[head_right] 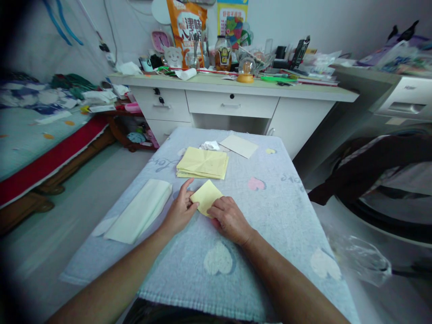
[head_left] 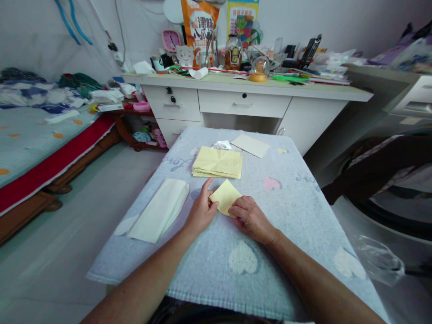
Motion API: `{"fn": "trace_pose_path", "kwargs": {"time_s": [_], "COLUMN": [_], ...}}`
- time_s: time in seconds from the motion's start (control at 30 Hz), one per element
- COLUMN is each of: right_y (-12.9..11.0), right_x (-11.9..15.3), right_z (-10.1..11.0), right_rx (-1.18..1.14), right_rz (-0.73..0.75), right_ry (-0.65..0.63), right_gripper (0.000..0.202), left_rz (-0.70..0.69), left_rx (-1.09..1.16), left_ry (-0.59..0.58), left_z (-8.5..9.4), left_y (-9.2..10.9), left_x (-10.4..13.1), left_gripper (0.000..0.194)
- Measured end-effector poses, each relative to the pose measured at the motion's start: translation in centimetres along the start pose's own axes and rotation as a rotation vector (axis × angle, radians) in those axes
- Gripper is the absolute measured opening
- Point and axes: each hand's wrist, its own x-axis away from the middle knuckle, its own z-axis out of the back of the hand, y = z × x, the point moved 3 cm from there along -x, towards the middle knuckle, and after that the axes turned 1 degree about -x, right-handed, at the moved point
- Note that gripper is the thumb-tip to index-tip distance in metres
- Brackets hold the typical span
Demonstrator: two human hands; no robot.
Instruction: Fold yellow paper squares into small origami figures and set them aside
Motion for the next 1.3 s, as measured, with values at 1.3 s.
{"fn": "trace_pose_path", "kwargs": {"time_s": [1.3], "right_y": [0.6], "right_x": [0.4], "right_z": [0.7], "right_rx": [-0.134], "right_rz": [-0.182], "right_ry": [-0.075], "right_gripper": [0.012], "left_rz": [-0.306], "left_rx": [-0.566], "left_ry": [-0.094], "left_z": [0.7], "left_y": [1.4], "left_x": [0.1], "left_gripper": [0.014]}}
